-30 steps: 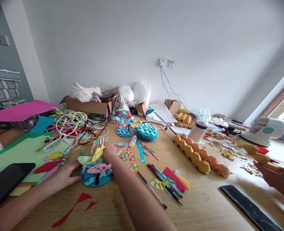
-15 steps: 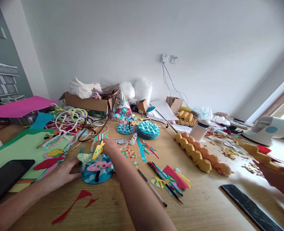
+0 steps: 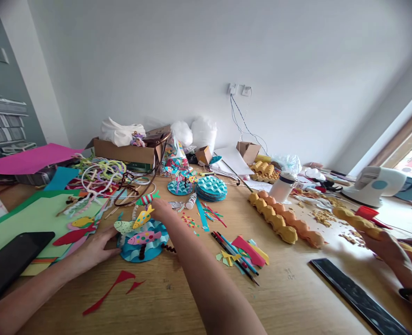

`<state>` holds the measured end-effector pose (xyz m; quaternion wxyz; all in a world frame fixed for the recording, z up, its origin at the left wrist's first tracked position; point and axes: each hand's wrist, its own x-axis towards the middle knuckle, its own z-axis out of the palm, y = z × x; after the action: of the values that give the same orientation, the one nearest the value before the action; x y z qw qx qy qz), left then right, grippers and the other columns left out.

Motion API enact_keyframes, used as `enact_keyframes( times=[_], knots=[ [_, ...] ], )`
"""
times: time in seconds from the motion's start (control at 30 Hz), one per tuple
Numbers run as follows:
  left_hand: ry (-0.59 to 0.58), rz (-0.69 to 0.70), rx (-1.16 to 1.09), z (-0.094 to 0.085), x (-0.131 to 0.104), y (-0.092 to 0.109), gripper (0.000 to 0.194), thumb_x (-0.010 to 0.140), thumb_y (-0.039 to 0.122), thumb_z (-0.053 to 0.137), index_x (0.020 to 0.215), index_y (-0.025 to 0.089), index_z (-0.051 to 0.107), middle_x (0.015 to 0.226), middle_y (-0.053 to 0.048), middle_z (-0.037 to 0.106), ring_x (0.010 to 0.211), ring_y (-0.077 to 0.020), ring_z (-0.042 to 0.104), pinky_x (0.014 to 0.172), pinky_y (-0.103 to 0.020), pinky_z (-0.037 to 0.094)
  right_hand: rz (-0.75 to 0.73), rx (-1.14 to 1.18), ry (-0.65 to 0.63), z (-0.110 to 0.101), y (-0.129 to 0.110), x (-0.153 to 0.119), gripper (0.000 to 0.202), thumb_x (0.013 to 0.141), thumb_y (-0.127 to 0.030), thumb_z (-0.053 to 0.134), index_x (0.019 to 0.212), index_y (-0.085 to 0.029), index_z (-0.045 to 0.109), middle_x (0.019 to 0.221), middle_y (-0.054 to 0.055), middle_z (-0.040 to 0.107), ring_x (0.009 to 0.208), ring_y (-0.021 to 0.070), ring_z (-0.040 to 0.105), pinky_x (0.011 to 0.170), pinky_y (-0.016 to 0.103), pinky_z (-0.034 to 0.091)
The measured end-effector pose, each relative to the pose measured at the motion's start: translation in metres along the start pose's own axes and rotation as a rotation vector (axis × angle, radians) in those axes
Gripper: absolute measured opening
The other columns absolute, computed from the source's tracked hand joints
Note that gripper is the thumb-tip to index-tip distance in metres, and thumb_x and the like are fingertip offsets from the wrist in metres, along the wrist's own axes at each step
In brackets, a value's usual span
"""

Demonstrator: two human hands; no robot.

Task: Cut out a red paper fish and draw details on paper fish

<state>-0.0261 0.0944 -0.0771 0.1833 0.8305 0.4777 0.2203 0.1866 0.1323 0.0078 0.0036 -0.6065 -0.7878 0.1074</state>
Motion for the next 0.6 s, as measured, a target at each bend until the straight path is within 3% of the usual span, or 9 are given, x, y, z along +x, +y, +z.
enact_keyframes(
  times=[0.13,0.27,0.4,0.5,0.6],
  knots=[
    [-0.004,0.000,0.010,-0.005,-0.001,0.001,0.031,0.064,0.031,0.064,0.093,0.021,0.065,0.110,-0.010,0.069,0.109,-0.0332,0.062,0.092,-0.041,0.050,0.030,0.045,0.009,-0.012,0.008,-0.010,0.030,0.093,-0.032,0.058,0.119,-0.016,0.058,0.120,0.009,0.060,0.101,0.0217,0.061,0.085,0.042,0.053],
    [-0.012,-0.001,0.015,-0.007,-0.001,0.001,0.031,0.066,0.036,0.062,0.093,0.021,0.065,0.111,-0.010,0.069,0.108,-0.0332,0.062,0.091,-0.041,0.050,0.122,0.144,0.139,-0.019,0.019,-0.031,0.017,0.094,-0.024,0.054,0.103,-0.016,0.067,0.109,0.008,0.067,0.105,0.0226,0.062,0.089,0.037,0.049],
    [-0.013,-0.002,0.013,-0.006,0.000,-0.002,0.035,0.064,0.039,0.061,0.093,0.020,0.065,0.110,-0.011,0.069,0.107,-0.0327,0.063,0.091,-0.040,0.050,0.235,0.307,0.253,-0.014,0.037,-0.056,0.019,0.085,-0.012,0.053,0.085,-0.015,0.072,0.099,0.011,0.072,0.107,0.0252,0.062,0.086,0.030,0.045],
    [-0.010,-0.004,0.007,-0.005,0.001,-0.003,0.035,0.064,0.041,0.060,0.092,0.021,0.066,0.110,-0.010,0.070,0.105,-0.0320,0.064,0.088,-0.039,0.052,0.337,0.498,0.248,0.001,0.051,-0.069,0.016,0.081,-0.008,0.054,0.077,-0.013,0.070,0.083,0.011,0.073,0.085,0.0199,0.067,0.071,0.024,0.048],
    [-0.008,-0.002,-0.001,-0.005,0.002,-0.003,0.036,0.062,0.042,0.059,0.091,0.021,0.066,0.107,-0.011,0.071,0.101,-0.0318,0.066,0.084,-0.039,0.053,0.421,0.743,0.173,0.017,0.058,-0.074,0.017,0.085,-0.007,0.052,0.076,-0.011,0.066,0.068,0.006,0.069,0.059,0.0121,0.064,0.055,0.020,0.048]
  ],
)
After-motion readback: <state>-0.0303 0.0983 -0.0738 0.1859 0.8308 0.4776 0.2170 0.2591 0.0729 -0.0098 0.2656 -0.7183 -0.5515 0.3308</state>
